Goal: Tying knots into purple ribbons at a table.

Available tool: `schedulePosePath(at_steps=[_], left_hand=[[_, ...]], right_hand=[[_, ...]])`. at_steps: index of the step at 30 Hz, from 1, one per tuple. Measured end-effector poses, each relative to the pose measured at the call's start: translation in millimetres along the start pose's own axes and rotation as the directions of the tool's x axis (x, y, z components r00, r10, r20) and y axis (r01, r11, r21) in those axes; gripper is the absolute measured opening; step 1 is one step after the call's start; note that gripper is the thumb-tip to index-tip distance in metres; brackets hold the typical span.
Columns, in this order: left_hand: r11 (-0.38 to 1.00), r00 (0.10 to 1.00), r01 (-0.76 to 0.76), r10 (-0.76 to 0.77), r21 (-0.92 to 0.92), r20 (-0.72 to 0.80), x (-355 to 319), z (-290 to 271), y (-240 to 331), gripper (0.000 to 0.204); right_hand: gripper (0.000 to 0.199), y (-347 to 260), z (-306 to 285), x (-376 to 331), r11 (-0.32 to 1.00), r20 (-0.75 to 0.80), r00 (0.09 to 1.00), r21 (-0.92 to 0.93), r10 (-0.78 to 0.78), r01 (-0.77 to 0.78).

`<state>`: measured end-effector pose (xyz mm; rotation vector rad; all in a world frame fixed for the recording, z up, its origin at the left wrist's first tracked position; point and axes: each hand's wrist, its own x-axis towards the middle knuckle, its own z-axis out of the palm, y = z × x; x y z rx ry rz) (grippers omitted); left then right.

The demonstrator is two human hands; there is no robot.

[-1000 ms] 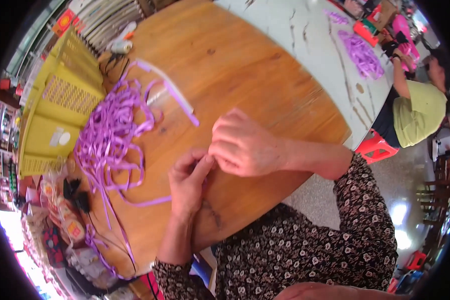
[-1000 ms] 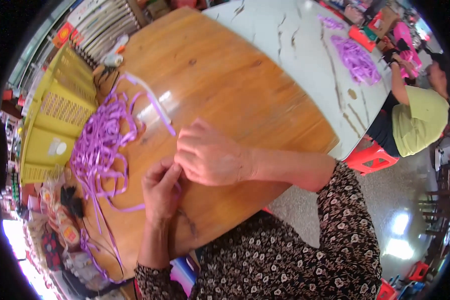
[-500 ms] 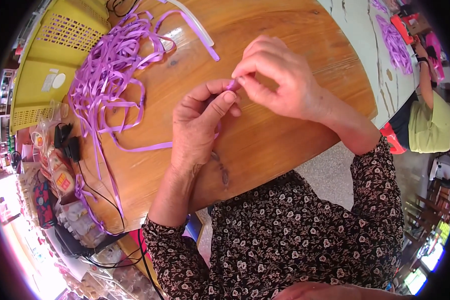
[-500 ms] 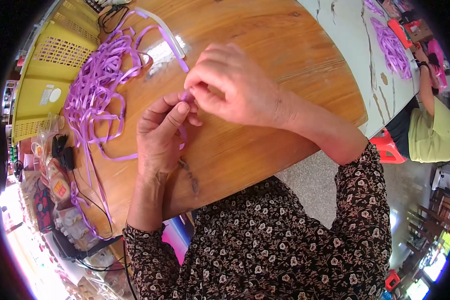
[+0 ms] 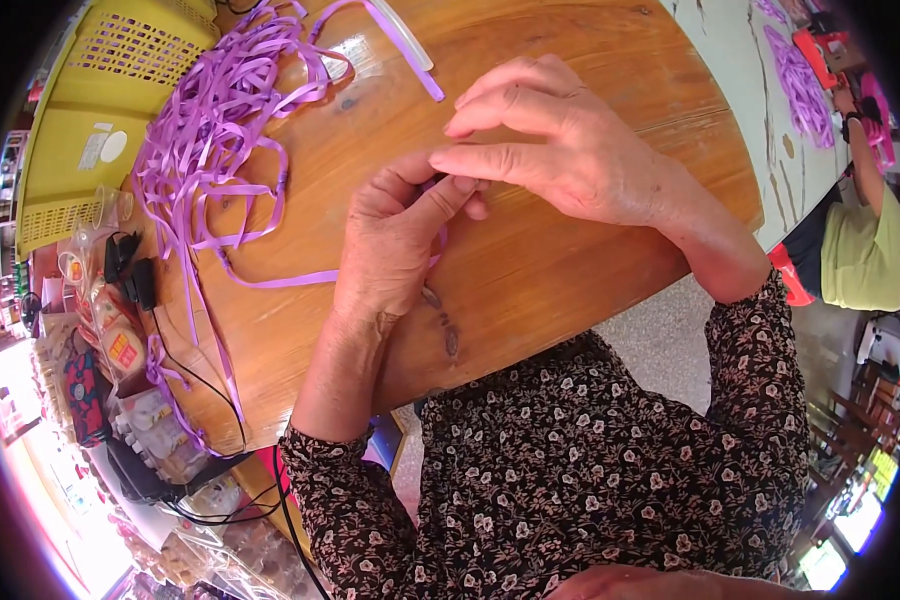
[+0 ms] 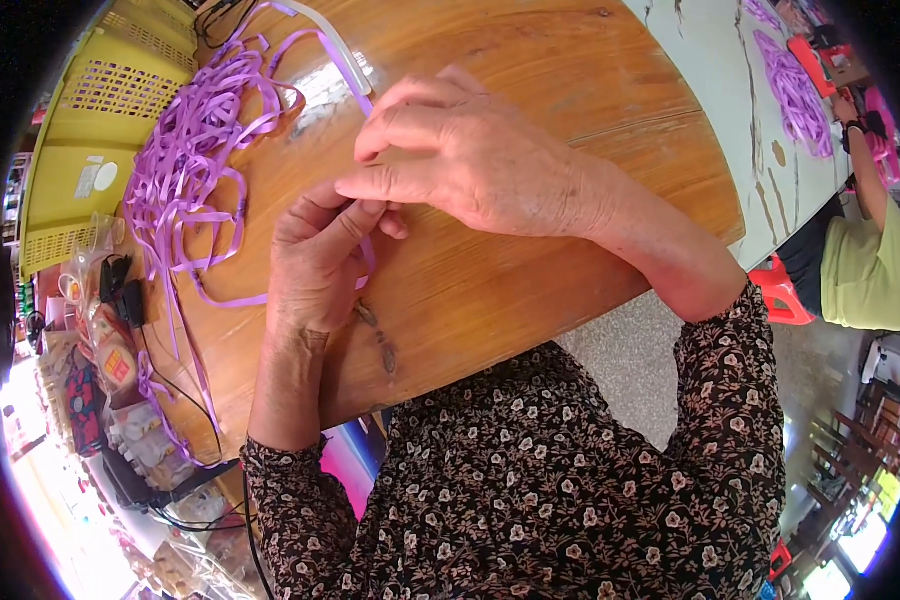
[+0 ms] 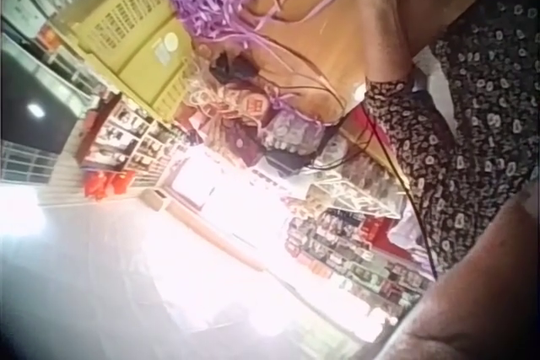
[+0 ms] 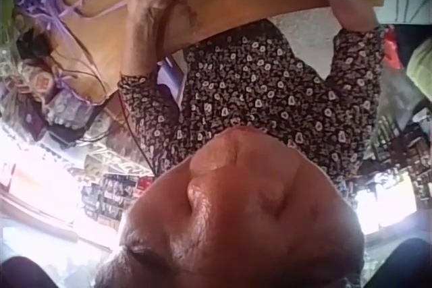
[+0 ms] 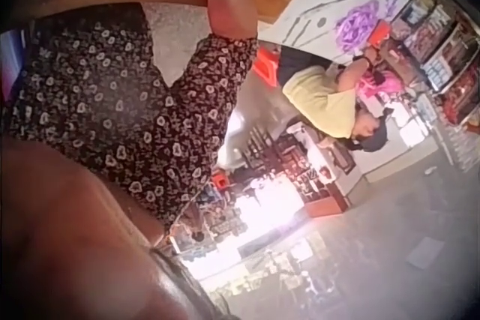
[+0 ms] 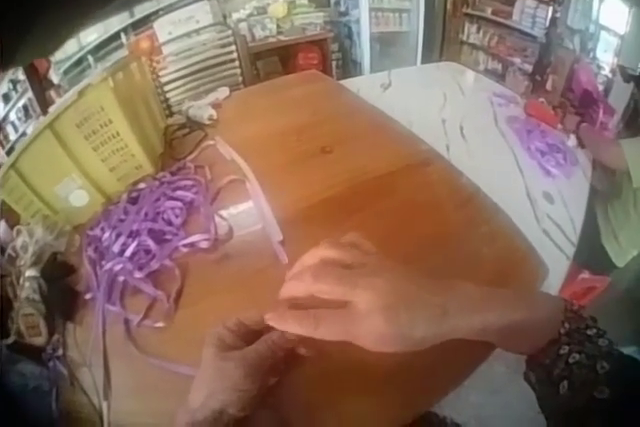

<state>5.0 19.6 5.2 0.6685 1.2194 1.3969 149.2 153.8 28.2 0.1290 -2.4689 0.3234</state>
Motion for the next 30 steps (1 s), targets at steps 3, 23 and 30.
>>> schedulePosePath(at_steps=[3,23,30], left_hand=[[0.993,0.996,0.066,-0.059,-0.093,0.074,0.2,-4.8,3.9,0.018],[0.938,0.955,-0.289,0.298,0.190,-0.017,-10.7,-0.7,17.6,0.013],[0.299,0.594,-0.576,0.792,0.761,0.139,-10.3,-30.6,45.0,0.008]], right_hand=[[0.026,-1.1,-2.5,0.0,0.999,0.029,0.999,-0.011,-0.043,0.043],[0.025,-14.2,-12.9,15.1,0.999,-0.037,0.999,-0.046,0.003,-0.004],[0.014,12.2,-15.7,10.4,0.963,-0.090,0.959,-0.014,0.267,-0.270]])
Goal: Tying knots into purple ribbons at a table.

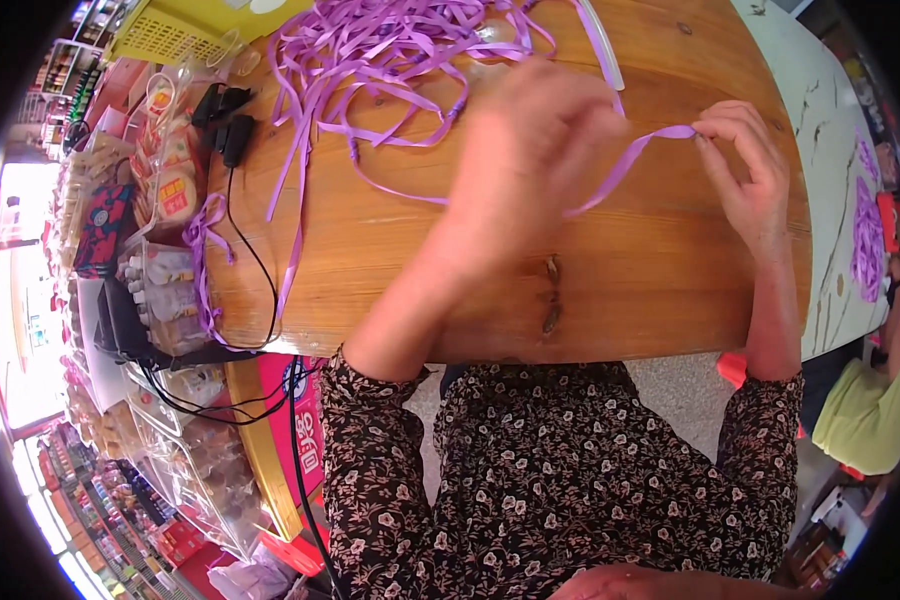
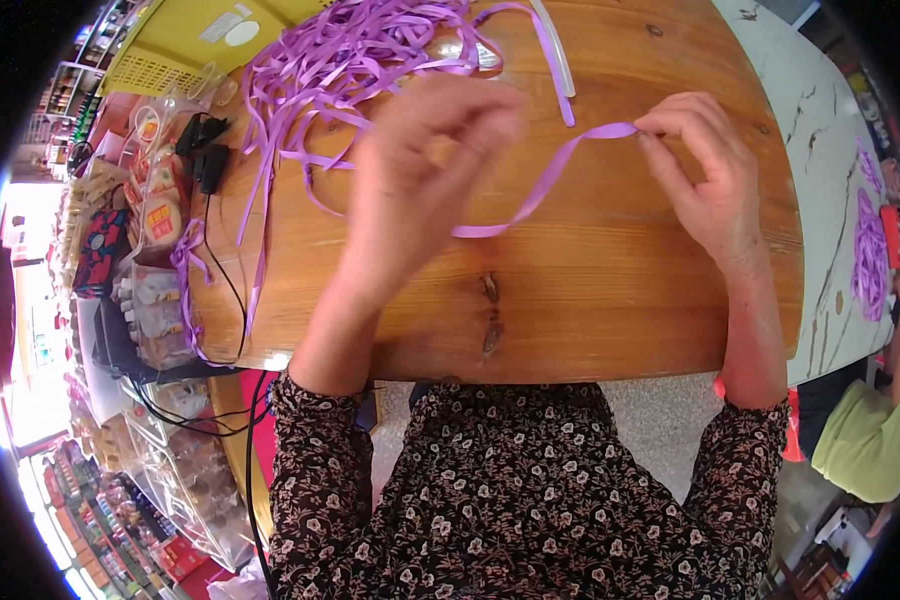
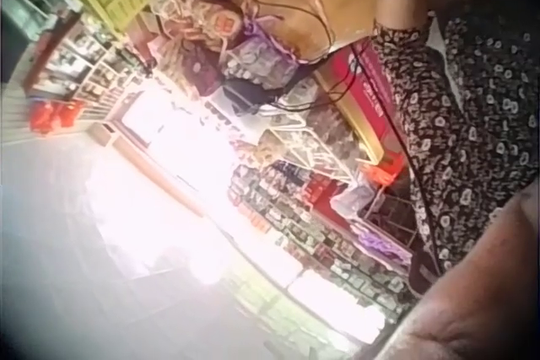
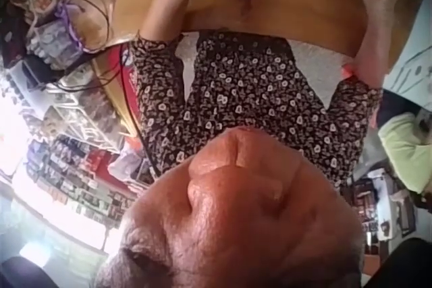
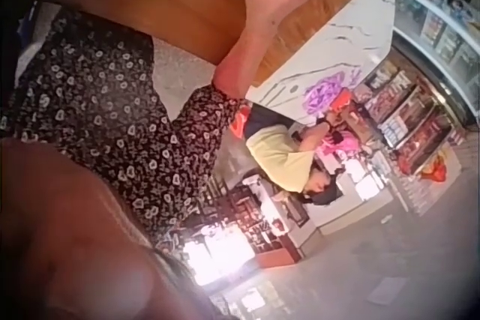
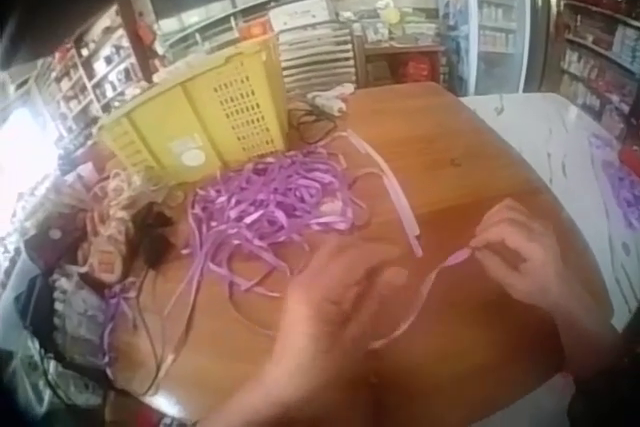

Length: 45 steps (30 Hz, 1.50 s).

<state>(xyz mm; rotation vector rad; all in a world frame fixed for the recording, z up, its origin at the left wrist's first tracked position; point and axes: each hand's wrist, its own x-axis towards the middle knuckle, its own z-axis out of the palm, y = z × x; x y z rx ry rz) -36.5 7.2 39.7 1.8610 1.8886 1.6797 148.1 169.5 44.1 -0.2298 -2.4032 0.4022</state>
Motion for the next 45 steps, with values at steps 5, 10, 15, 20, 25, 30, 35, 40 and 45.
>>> schedulePosePath(at_steps=[5,10,15,20,25,30,35,40,45], left_hand=[[0.949,0.891,0.310,-0.267,0.064,-0.367,-23.2,-68.4,-22.9,0.003],[0.602,0.835,0.545,-0.454,0.583,-0.311,-59.0,-117.1,-49.7,0.024],[0.517,0.867,0.424,-0.469,0.744,-0.168,-65.8,-109.4,-61.6,0.027],[0.687,0.799,0.601,-0.499,0.409,-0.337,-71.6,-109.2,-60.4,0.016],[0.794,0.795,0.485,-0.575,-0.366,-0.194,-70.8,-83.2,-8.7,0.009],[0.193,0.632,0.576,-0.721,-0.794,0.283,-61.3,-18.3,31.0,0.012],[-0.079,0.633,0.438,-0.681,-0.896,0.369,-49.8,26.5,48.3,0.014],[-0.034,0.642,0.437,-0.689,-0.899,0.338,-48.8,36.1,50.8,0.016],[0.232,0.698,0.510,-0.674,-0.828,0.241,-41.3,31.9,57.1,0.017]], right_hand=[[0.015,10.8,-2.5,-4.5,0.985,-0.008,1.000,-0.173,0.013,-0.014],[0.021,8.2,2.9,-1.1,0.942,-0.011,0.999,-0.334,-0.044,0.038],[0.023,9.7,10.1,-2.4,0.957,0.022,0.996,-0.273,-0.089,0.092],[0.021,15.8,12.8,-5.5,0.966,0.055,0.992,-0.226,-0.115,0.125],[0.023,-2.6,14.8,-8.7,0.986,0.050,0.986,-0.042,-0.157,0.159],[0.028,-73.0,26.3,-5.6,0.940,-0.015,0.945,0.098,-0.326,0.325],[0.029,-69.7,30.9,-3.5,0.936,-0.153,0.926,0.012,-0.346,0.352],[0.027,-62.6,29.2,-2.7,0.943,-0.220,0.919,-0.005,-0.327,0.334],[0.024,-58.3,19.7,3.0,0.951,-0.217,0.930,0.018,-0.297,0.308]])
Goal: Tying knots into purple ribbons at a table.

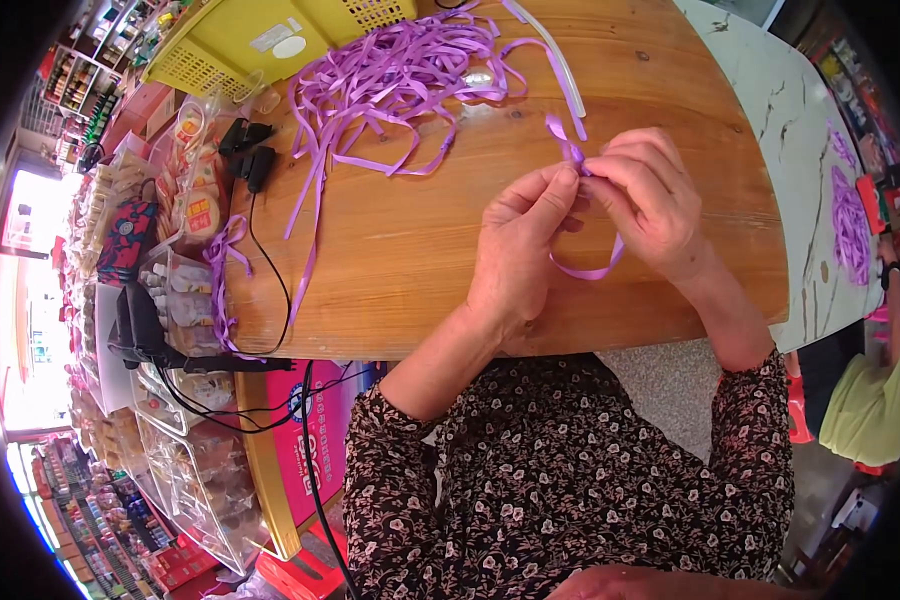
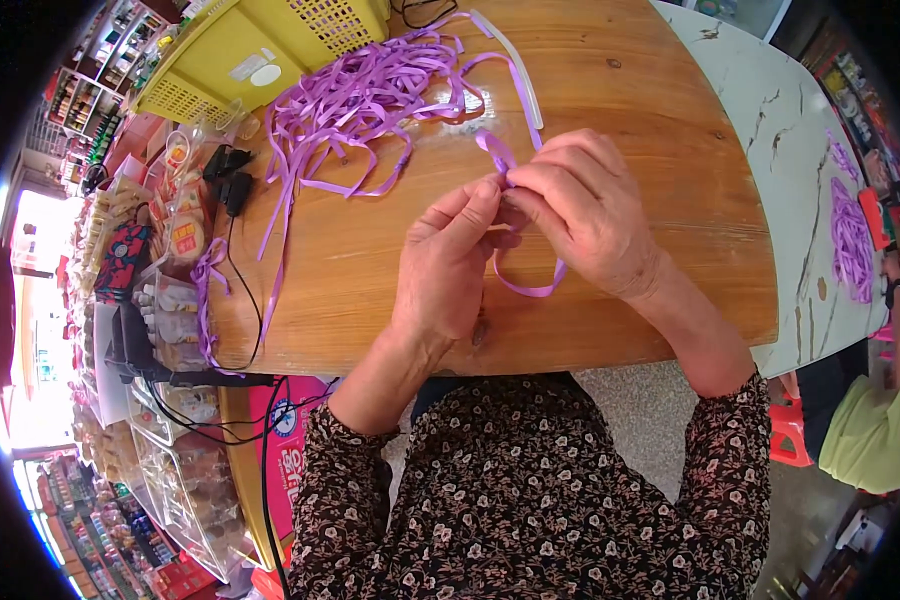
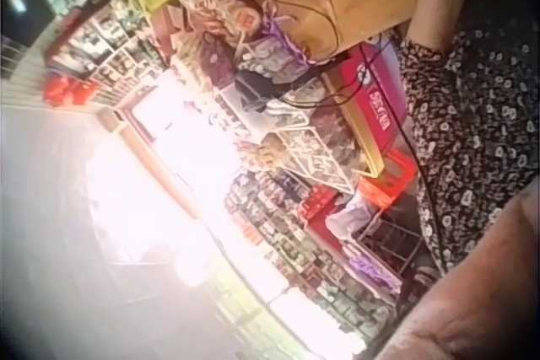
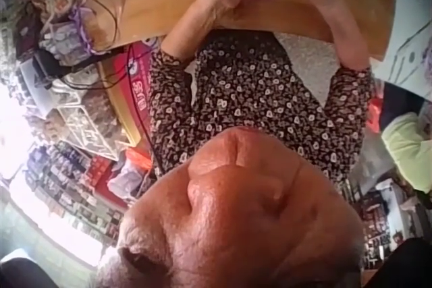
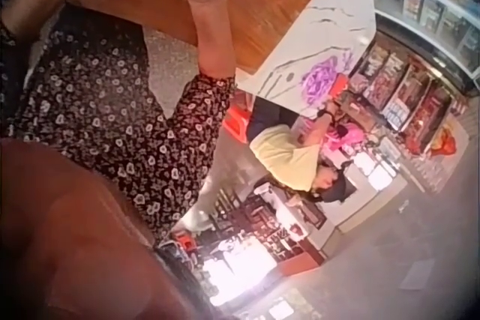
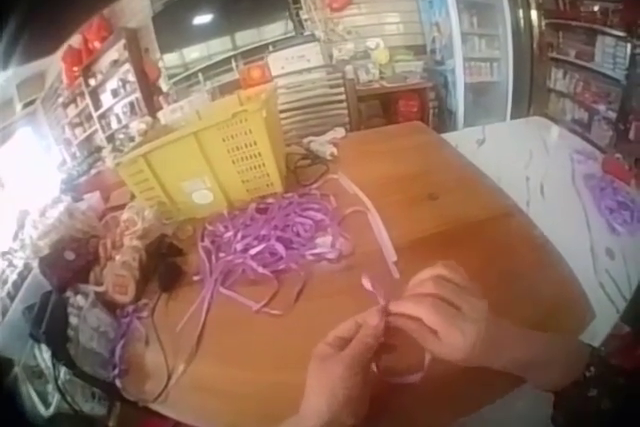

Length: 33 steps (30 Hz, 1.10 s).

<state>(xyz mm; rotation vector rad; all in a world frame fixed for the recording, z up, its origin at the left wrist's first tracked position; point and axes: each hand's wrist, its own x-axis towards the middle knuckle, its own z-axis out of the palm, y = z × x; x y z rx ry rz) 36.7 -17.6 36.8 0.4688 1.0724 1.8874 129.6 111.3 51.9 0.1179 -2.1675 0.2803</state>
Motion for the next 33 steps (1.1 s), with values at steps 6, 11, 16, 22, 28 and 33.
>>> schedulePosePath(at_steps=[6,11,16,22,28,33], left_hand=[[0.991,0.999,0.046,-0.044,-0.129,0.018,12.3,-6.9,-3.6,0.014],[0.993,0.996,-0.090,0.089,-0.077,-0.010,12.6,-1.2,-6.5,0.010],[0.975,0.975,-0.224,0.224,-0.001,0.007,17.6,0.4,-8.5,0.010],[0.947,0.951,-0.293,0.303,0.129,-0.067,23.1,-4.9,-10.7,0.009],[0.869,0.892,-0.451,0.433,-0.205,-0.126,49.2,-62.9,36.0,0.011],[0.789,0.854,-0.509,0.412,-0.345,-0.317,50.7,-135.1,84.3,0.014]], right_hand=[[0.020,-3.5,0.9,3.9,0.990,0.004,0.996,0.104,0.091,-0.091],[0.020,-1.8,0.8,0.6,0.986,0.013,0.990,0.094,0.139,-0.140],[0.019,3.3,2.0,3.0,0.992,0.005,0.992,0.032,0.124,-0.124],[0.017,7.1,-0.8,0.5,0.996,0.054,0.995,-0.030,0.082,-0.081],[0.016,18.8,-23.4,-10.2,0.987,0.065,0.987,-0.061,0.150,-0.146],[0.014,39.4,-51.5,-34.4,0.940,-0.026,0.942,-0.063,0.335,-0.336]])
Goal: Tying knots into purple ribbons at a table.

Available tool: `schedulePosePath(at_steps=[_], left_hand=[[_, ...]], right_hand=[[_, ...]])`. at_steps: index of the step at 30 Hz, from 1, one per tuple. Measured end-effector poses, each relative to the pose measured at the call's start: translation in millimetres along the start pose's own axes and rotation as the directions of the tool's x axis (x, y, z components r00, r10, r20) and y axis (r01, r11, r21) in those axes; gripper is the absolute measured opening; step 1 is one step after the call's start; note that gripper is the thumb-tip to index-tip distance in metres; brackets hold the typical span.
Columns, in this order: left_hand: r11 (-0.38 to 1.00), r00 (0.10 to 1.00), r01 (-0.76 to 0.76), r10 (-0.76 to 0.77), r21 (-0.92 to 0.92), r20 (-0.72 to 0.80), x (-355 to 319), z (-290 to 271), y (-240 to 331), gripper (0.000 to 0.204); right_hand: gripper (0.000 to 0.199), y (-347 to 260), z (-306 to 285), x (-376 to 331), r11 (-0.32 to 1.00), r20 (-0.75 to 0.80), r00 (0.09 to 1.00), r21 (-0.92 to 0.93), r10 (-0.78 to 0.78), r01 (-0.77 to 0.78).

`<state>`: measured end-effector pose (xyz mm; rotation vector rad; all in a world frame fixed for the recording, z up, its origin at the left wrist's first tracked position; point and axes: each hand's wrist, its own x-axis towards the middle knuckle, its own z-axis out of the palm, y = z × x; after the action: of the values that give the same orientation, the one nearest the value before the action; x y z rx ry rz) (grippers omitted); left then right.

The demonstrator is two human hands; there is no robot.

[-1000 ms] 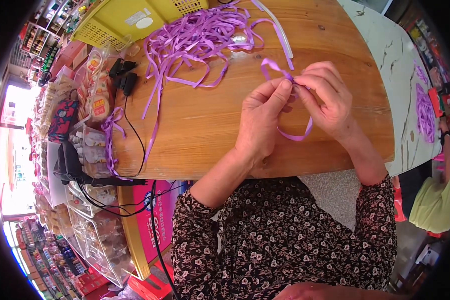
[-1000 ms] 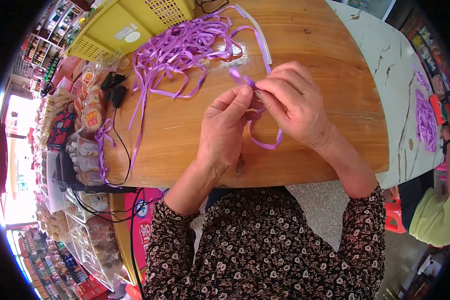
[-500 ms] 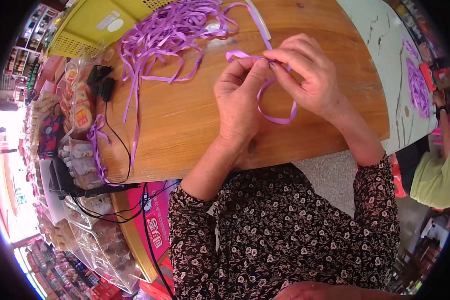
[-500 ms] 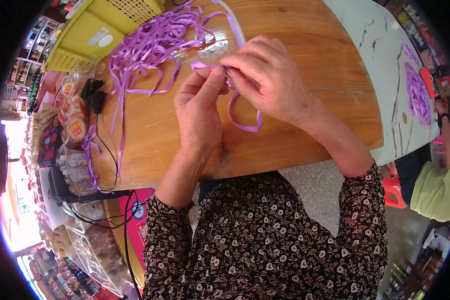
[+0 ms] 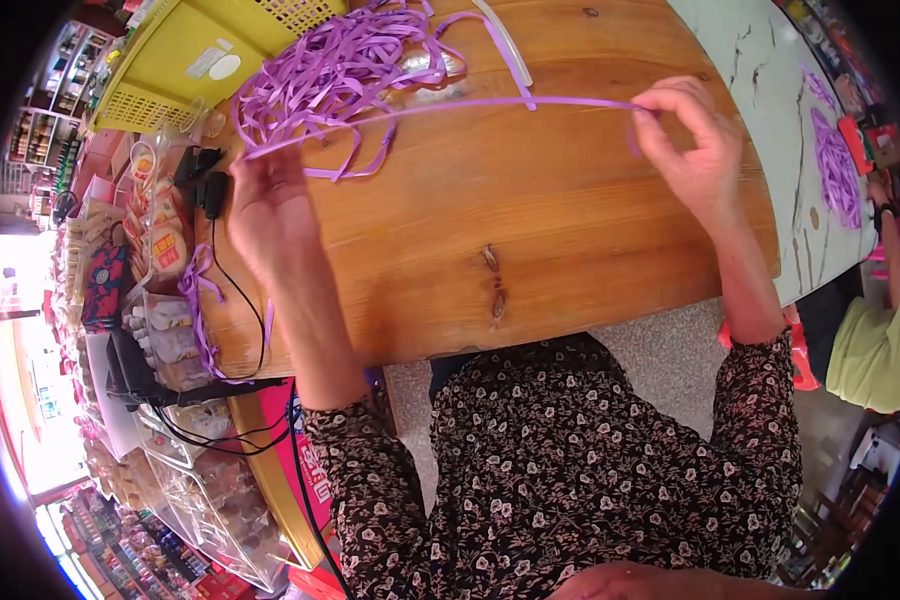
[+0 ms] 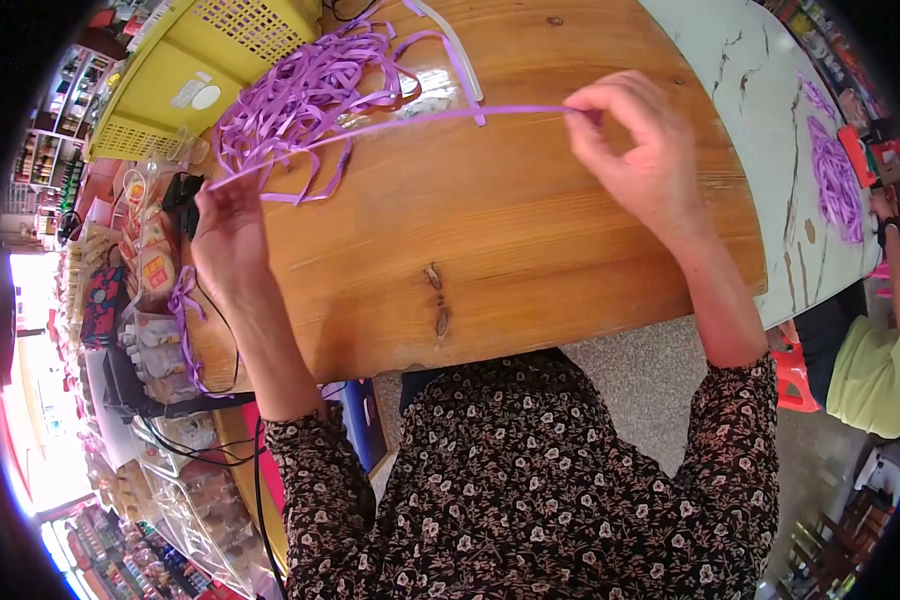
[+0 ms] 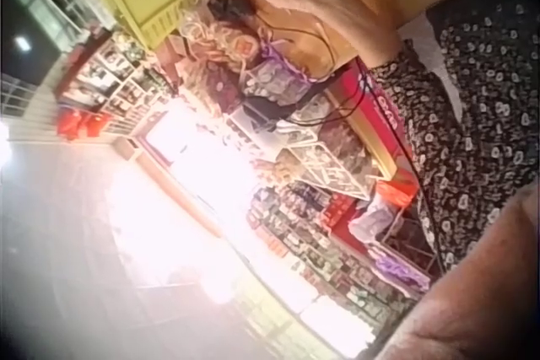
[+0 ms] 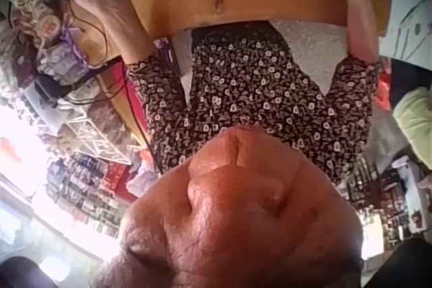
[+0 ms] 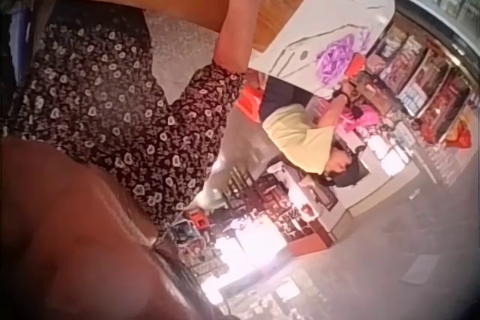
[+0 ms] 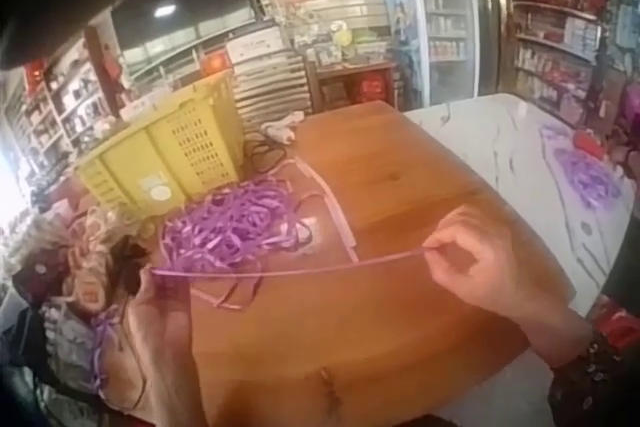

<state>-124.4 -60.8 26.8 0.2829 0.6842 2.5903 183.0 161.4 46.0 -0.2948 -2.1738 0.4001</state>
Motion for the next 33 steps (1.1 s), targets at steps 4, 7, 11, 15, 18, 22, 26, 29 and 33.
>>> schedulePosePath(at_steps=[4,7,11,15,18,22,26,29,33], left_hand=[[0.993,0.999,-0.021,0.015,-0.118,-0.050,15.1,-56.6,63.4,0.019],[0.996,0.985,-0.044,0.031,-0.072,-0.170,28.3,-75.3,85.1,0.019],[0.989,0.950,-0.137,0.114,-0.062,-0.292,34.3,-102.5,132.9,0.022],[0.977,0.975,-0.063,0.016,-0.205,-0.224,34.0,-100.6,144.3,0.024],[0.964,0.892,-0.233,0.160,-0.126,-0.423,38.5,-74.5,123.8,0.024],[0.979,0.983,0.134,-0.111,-0.156,0.149,29.0,-95.7,127.0,0.022],[0.935,0.995,-0.095,0.081,0.343,0.055,-8.8,-29.8,61.9,0.017],[0.835,0.997,-0.071,0.054,0.546,0.048,-29.1,2.7,22.8,0.014],[0.850,0.992,0.078,-0.119,0.521,0.045,-46.0,19.2,-1.7,0.017]], right_hand=[[0.010,15.1,-10.0,-5.8,0.981,-0.080,0.978,0.054,0.191,-0.187],[0.008,50.9,-32.2,-22.2,0.976,-0.121,0.969,-0.017,0.215,-0.218],[0.012,78.2,-47.1,-30.3,0.924,-0.184,0.920,-0.101,0.347,-0.369],[0.014,84.1,-49.9,-33.5,0.824,-0.196,0.801,0.179,0.566,-0.538],[0.016,83.8,-50.8,-33.0,0.758,-0.175,0.759,0.363,0.627,-0.542],[0.024,78.6,-59.5,-22.1,0.422,-0.011,0.650,0.768,0.760,-0.481],[0.036,71.5,-77.9,-5.8,-0.011,0.117,0.623,0.985,0.773,-0.171],[0.041,89.1,-85.3,-2.8,-0.032,0.036,0.595,0.999,0.803,-0.016],[0.040,143.2,-108.0,-23.8,-0.367,0.137,0.874,0.929,0.466,0.050]])
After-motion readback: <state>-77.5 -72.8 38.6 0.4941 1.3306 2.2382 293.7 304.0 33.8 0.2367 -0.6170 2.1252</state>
